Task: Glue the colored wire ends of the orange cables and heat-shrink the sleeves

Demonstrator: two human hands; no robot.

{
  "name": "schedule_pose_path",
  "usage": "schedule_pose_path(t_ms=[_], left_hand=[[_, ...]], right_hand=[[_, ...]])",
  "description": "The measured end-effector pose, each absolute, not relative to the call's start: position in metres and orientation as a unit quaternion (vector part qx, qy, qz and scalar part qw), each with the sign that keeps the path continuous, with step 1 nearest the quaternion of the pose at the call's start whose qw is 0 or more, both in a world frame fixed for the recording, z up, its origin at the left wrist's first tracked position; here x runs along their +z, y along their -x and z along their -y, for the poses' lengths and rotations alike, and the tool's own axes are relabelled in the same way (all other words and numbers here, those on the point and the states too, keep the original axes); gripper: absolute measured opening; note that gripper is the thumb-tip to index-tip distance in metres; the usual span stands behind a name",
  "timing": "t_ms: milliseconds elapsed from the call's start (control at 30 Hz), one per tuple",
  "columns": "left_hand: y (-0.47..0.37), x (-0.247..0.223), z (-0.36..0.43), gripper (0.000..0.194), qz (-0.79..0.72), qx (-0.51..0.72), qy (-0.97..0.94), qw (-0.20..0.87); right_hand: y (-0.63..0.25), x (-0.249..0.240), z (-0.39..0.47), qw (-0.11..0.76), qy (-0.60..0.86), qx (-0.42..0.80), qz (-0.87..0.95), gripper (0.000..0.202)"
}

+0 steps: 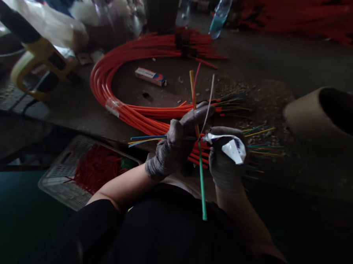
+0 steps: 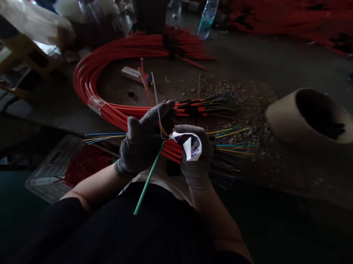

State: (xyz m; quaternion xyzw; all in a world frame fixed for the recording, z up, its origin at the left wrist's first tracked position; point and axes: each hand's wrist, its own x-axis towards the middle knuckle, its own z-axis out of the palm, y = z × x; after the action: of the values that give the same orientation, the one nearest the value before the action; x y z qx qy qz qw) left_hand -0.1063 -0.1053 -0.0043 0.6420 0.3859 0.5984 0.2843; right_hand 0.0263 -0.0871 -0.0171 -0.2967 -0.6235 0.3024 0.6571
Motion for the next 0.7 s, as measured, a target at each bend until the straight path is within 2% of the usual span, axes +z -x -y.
schedule_pose_path(t_ms=[200, 333, 433, 500, 600, 700], left_hand=[[0.106, -0.010, 0.102, 0.070, -0.399, 0.576, -0.678, 0.221], [0.117, 0.007, 0.100, 0.074, -0.376, 0.546, -0.736, 0.135], [0.129, 0.029, 0.094, 0.063, -0.364, 0.515, -0.775, 0.041], [0.134, 0.045, 0.083, 0.050, -0.347, 0.532, -0.773, 0.005], [0.139, 0.067, 0.062, 0.031, -0.308, 0.565, -0.764, 0.049], [0.142, 0.082, 0.044, 0.027, -0.307, 0.547, -0.767, 0.135]], right_hand=[[-0.019, -0.014, 0.087, 0.660, 0.283, 0.259, 0.646, 0.016], [-0.021, -0.017, 0.087, 0.664, 0.278, 0.212, 0.661, 0.019], [-0.025, -0.016, 0.078, 0.669, 0.270, 0.217, 0.658, 0.024], [-0.028, -0.013, 0.067, 0.674, 0.250, 0.246, 0.651, 0.027], [-0.031, -0.006, 0.048, 0.689, 0.240, 0.250, 0.637, 0.024], [-0.032, 0.002, 0.034, 0.699, 0.231, 0.222, 0.639, 0.019]])
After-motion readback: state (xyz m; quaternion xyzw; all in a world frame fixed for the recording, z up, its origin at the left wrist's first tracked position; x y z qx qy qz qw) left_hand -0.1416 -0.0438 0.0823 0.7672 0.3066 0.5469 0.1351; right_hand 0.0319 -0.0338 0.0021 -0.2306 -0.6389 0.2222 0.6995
